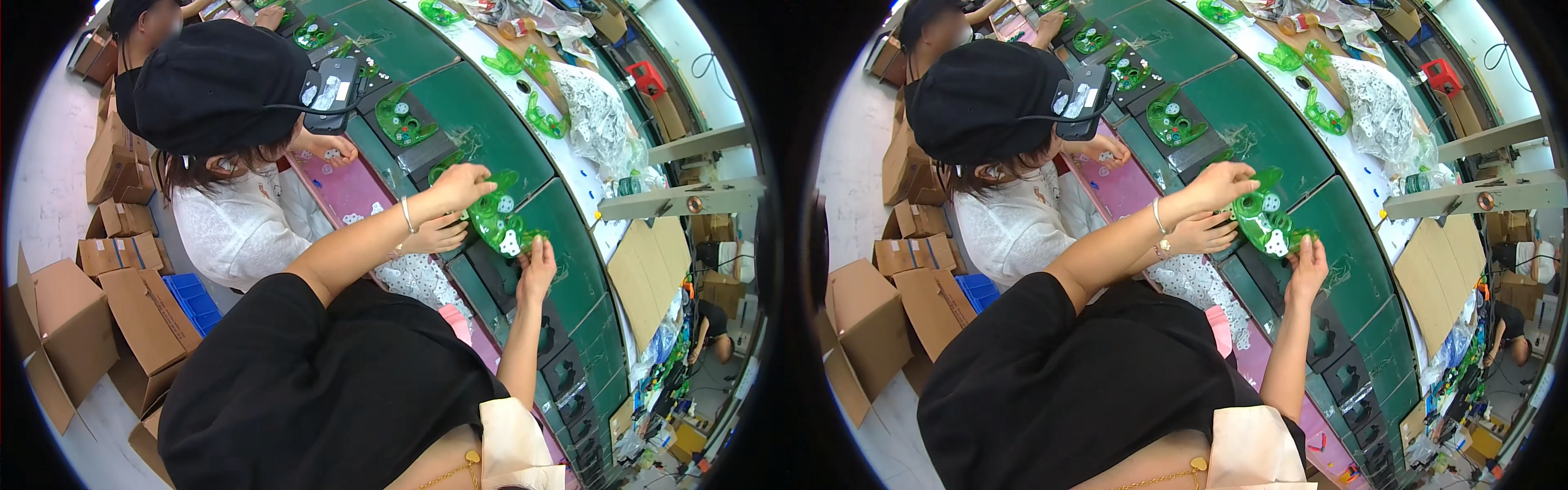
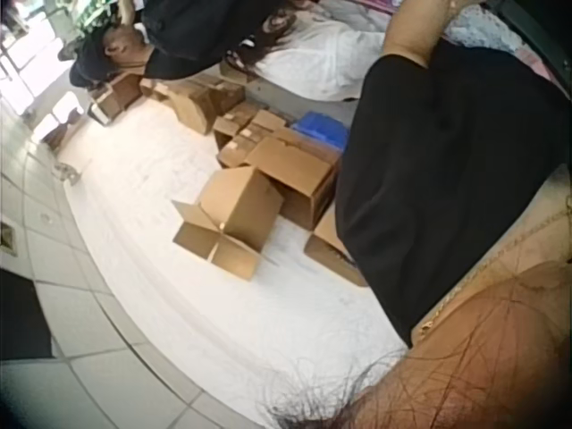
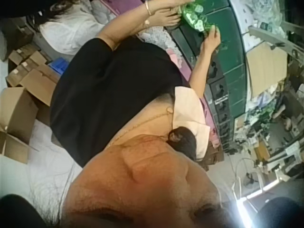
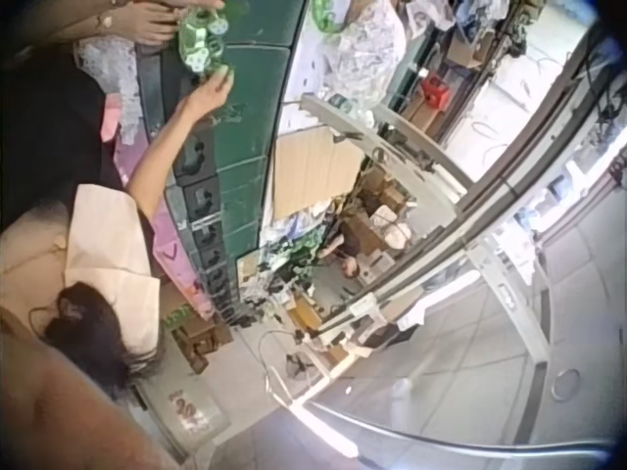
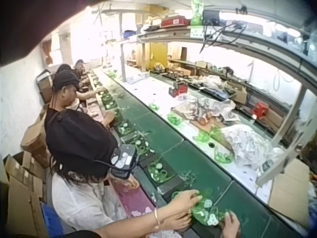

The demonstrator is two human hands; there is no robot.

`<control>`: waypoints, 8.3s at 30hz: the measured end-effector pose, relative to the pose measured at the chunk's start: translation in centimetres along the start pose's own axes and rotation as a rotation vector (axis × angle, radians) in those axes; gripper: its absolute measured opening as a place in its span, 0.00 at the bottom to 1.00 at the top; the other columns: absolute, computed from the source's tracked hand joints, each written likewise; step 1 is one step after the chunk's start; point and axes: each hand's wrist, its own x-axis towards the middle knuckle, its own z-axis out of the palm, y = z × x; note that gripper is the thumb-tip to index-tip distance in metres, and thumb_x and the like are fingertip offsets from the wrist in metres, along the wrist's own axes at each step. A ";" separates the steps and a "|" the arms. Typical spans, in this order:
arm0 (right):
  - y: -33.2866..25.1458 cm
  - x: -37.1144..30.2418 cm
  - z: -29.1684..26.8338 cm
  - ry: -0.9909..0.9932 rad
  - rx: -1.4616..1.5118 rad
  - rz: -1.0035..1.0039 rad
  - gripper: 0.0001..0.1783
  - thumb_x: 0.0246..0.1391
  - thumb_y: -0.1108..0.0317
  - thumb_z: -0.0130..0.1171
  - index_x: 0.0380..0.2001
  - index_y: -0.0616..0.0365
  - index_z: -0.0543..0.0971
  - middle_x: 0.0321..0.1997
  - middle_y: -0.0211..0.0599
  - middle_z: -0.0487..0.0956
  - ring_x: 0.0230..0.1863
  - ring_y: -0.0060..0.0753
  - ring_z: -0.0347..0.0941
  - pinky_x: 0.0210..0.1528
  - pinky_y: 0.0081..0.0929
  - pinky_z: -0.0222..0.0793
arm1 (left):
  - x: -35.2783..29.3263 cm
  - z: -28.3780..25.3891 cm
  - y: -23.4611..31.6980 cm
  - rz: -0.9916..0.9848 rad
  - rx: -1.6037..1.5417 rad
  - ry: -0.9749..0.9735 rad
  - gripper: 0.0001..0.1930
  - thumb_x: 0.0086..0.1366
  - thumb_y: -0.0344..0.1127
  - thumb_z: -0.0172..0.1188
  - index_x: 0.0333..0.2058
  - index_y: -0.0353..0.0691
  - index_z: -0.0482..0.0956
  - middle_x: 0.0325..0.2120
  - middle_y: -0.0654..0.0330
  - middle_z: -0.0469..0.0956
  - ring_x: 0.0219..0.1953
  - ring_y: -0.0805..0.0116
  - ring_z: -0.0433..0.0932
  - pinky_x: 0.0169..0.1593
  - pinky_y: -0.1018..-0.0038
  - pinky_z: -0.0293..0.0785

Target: Assembling small white components into green plastic housings and placing finished items into a cardboard box.

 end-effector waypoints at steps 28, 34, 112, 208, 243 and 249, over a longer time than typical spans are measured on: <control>0.5 0.4 2.3 0.004 0.062 0.050 0.10 0.53 0.63 0.55 0.33 0.58 0.75 0.27 0.25 0.75 0.26 0.14 0.68 0.28 0.12 0.65 | 1.7 -1.5 -1.5 -0.023 0.041 0.001 0.21 0.56 0.45 0.56 0.41 0.33 0.74 0.31 0.53 0.78 0.34 0.63 0.77 0.39 0.72 0.71; 3.2 0.1 3.4 -0.026 0.045 0.097 0.10 0.53 0.63 0.56 0.32 0.58 0.74 0.28 0.25 0.74 0.27 0.13 0.67 0.29 0.13 0.64 | 1.7 -1.4 -6.0 -0.045 -0.013 -0.023 0.20 0.56 0.44 0.56 0.41 0.34 0.74 0.32 0.52 0.78 0.35 0.63 0.76 0.40 0.73 0.70; 23.0 -61.5 -66.2 1.849 0.783 -0.287 0.21 0.60 0.62 0.43 0.53 0.63 0.64 0.49 0.33 0.69 0.49 0.22 0.64 0.51 0.21 0.59 | -54.4 89.6 11.1 0.073 0.112 -1.688 0.13 0.60 0.38 0.55 0.37 0.35 0.72 0.29 0.63 0.73 0.33 0.77 0.71 0.36 0.79 0.68; 36.7 -65.1 -62.9 1.263 0.013 0.466 0.07 0.51 0.68 0.49 0.25 0.62 0.70 0.23 0.33 0.70 0.25 0.24 0.66 0.29 0.25 0.65 | -51.0 80.1 11.2 0.654 0.886 -2.246 0.11 0.55 0.39 0.49 0.30 0.39 0.75 0.28 0.49 0.76 0.34 0.52 0.74 0.38 0.61 0.68; 12.2 -26.0 -28.1 -0.479 -0.822 0.023 0.13 0.53 0.66 0.51 0.37 0.65 0.73 0.27 0.41 0.76 0.28 0.27 0.72 0.32 0.24 0.67 | -34.3 20.4 -5.9 -0.094 0.183 -0.529 0.15 0.57 0.40 0.52 0.39 0.38 0.74 0.34 0.50 0.76 0.39 0.53 0.74 0.43 0.64 0.69; 11.3 -21.2 -22.5 -0.353 -0.758 0.140 0.13 0.52 0.67 0.50 0.37 0.66 0.73 0.26 0.42 0.76 0.27 0.30 0.73 0.31 0.25 0.68 | -30.4 17.8 -7.6 -0.189 0.205 -0.683 0.14 0.57 0.40 0.52 0.38 0.37 0.75 0.33 0.51 0.76 0.38 0.54 0.75 0.43 0.66 0.69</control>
